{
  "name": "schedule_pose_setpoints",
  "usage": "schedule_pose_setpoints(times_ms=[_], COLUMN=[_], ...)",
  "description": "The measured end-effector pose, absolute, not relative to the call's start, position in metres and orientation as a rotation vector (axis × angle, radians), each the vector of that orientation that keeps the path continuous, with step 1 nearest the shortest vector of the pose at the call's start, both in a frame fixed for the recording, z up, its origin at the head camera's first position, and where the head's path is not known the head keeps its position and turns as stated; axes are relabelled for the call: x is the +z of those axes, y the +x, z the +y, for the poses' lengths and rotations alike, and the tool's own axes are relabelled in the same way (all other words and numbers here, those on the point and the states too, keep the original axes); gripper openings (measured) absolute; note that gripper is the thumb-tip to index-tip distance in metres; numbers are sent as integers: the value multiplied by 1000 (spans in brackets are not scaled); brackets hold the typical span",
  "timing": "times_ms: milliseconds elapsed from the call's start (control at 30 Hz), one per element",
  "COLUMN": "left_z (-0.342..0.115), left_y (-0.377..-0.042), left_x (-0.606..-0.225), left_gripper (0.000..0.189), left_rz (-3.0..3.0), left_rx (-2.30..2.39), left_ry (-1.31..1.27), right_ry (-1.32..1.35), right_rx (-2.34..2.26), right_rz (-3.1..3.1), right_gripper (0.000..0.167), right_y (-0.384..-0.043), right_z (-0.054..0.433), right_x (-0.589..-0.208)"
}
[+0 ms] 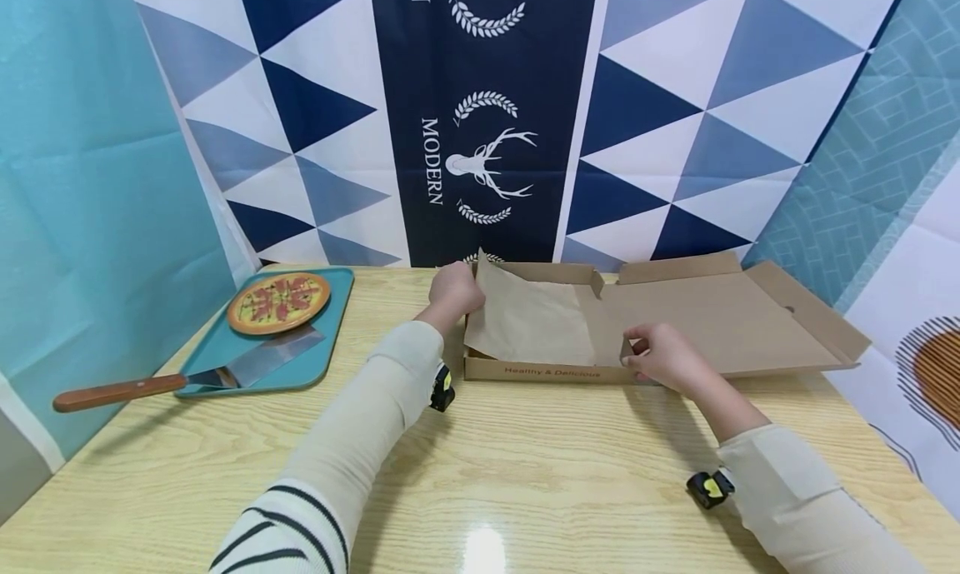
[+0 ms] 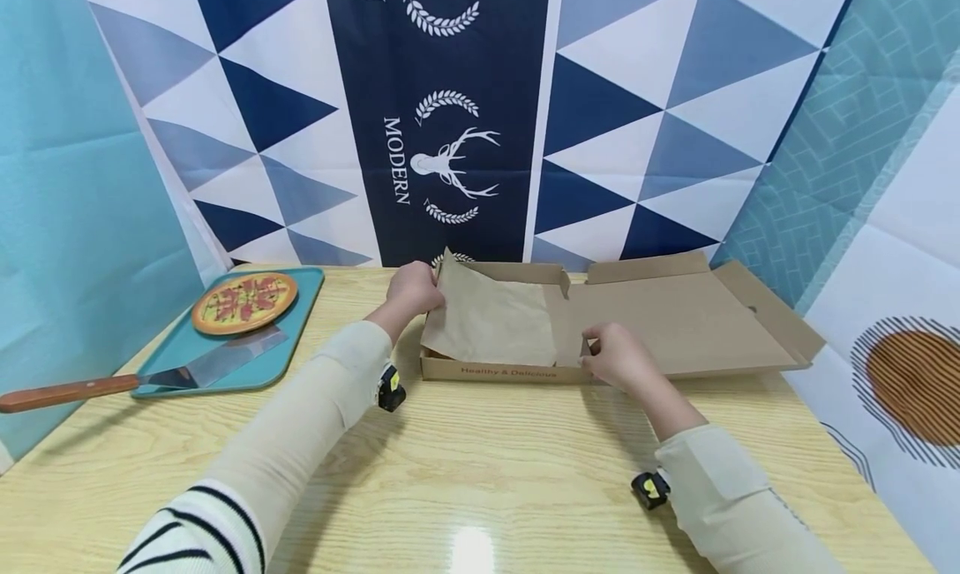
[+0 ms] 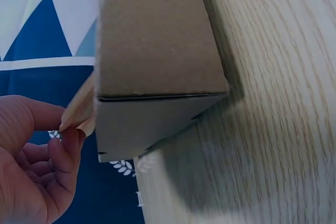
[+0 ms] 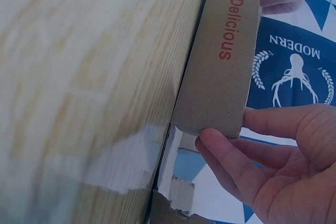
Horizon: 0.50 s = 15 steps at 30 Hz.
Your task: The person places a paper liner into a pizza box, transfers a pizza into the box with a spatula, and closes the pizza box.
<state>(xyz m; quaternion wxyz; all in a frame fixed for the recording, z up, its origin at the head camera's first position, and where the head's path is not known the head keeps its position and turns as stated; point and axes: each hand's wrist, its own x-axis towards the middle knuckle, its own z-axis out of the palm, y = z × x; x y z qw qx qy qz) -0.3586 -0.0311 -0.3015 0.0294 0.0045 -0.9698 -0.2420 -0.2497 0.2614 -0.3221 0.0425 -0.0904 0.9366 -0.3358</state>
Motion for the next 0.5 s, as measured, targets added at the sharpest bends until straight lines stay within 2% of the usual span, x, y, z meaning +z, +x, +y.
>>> schedule_pose_setpoints(times_ms=[167, 500], left_z=[-30, -21], left_y=[-362, -364], left_x=[-307, -308], left_gripper=[8, 27], left_rz=[-2987, -3070], left_rx=[-654, -255], left_ry=[10, -274], right_ry=[-279, -273], right_rx=[-1017, -1009], right_rz=[2866, 2872], right_gripper=[47, 47], right_y=[-249, -249], right_z=[260, 260], right_x=[-321, -321])
